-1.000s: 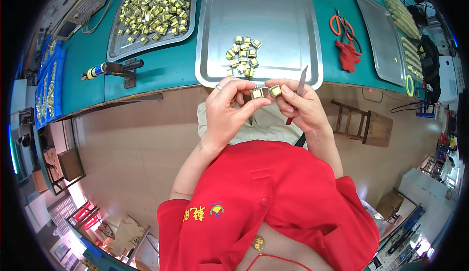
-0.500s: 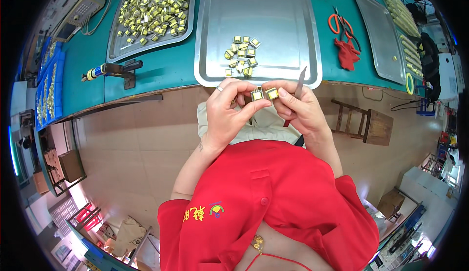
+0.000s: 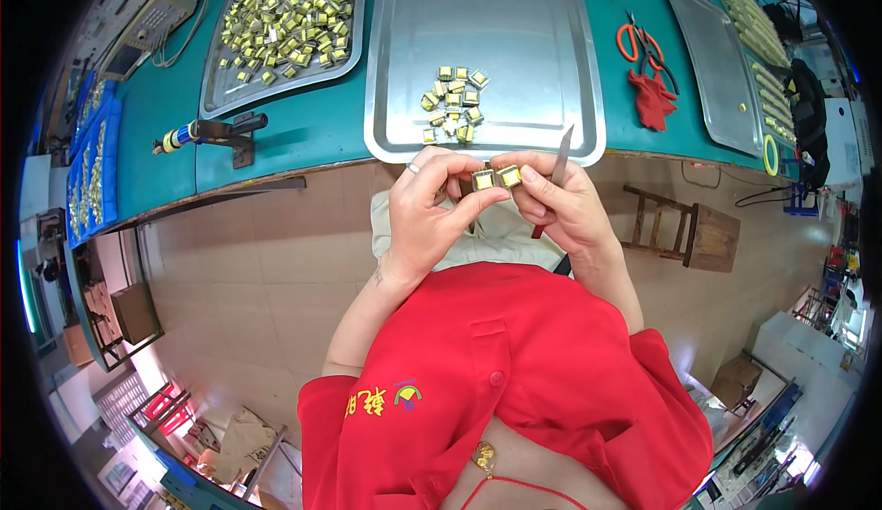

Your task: The person places a metal tray onto an overhead shelf, then picks up small transformers from a tray and scrapes each component with a small blade.

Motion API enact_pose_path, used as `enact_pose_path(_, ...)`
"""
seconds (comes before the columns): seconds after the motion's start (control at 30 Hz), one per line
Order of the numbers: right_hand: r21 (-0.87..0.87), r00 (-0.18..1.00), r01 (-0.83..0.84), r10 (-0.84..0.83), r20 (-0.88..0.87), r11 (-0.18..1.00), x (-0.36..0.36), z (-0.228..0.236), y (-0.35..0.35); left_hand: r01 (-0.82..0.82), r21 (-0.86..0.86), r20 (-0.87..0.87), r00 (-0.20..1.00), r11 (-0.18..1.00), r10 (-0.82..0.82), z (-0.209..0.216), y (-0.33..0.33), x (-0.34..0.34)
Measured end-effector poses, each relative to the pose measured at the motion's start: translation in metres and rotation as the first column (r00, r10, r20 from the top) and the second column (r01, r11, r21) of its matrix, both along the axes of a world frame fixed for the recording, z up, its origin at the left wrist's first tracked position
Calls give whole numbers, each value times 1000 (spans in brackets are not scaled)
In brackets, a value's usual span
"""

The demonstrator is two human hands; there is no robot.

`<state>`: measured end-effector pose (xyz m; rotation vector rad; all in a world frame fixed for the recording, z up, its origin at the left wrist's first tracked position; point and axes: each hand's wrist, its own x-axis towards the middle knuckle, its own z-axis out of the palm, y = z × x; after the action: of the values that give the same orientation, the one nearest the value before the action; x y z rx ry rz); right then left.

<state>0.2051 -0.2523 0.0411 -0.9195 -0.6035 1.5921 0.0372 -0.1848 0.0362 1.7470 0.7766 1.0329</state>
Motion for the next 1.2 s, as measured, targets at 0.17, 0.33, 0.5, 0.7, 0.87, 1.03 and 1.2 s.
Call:
enact_pose_path(0.17, 5, 1000, -9, 9, 9, 1000, 1, -1, 0, 6, -8, 6, 1000, 1000, -6, -1, 0, 1)
enact_pose_path(0.33, -1, 1000, 1, -1, 8, 1000, 0, -2, 0, 11, -18, 22, 1000, 1000, -11, -1, 0, 2)
enact_pose_path(0.5, 5, 1000, 10, -10, -3, 1000, 0, -4, 0, -11, 10, 6, 1000, 1000, 11, 1, -1, 3)
enact_pose_path(0.7, -8, 998, 34, -35, -43, 999, 0, 3, -2, 96, -292, 323, 946, 952, 4, -9, 4, -1)
enact_pose_path(0.87, -22, 987, 19, -22, -159, 1000, 5, -3, -1, 361, -655, 536, 841, 664, 71, -2, 7, -3)
enact_pose_path(1.03, -42, 974, 62, -69, -214, 997, 1, -3, -2, 332, -659, 453, 891, 675, 4, 2, -1, 1)
enact_pose_path(1.2, -66, 973, 46, -59, -223, 997, 4, -9, -5, 256, -527, 348, 935, 810, -69, -1, -7, 11)
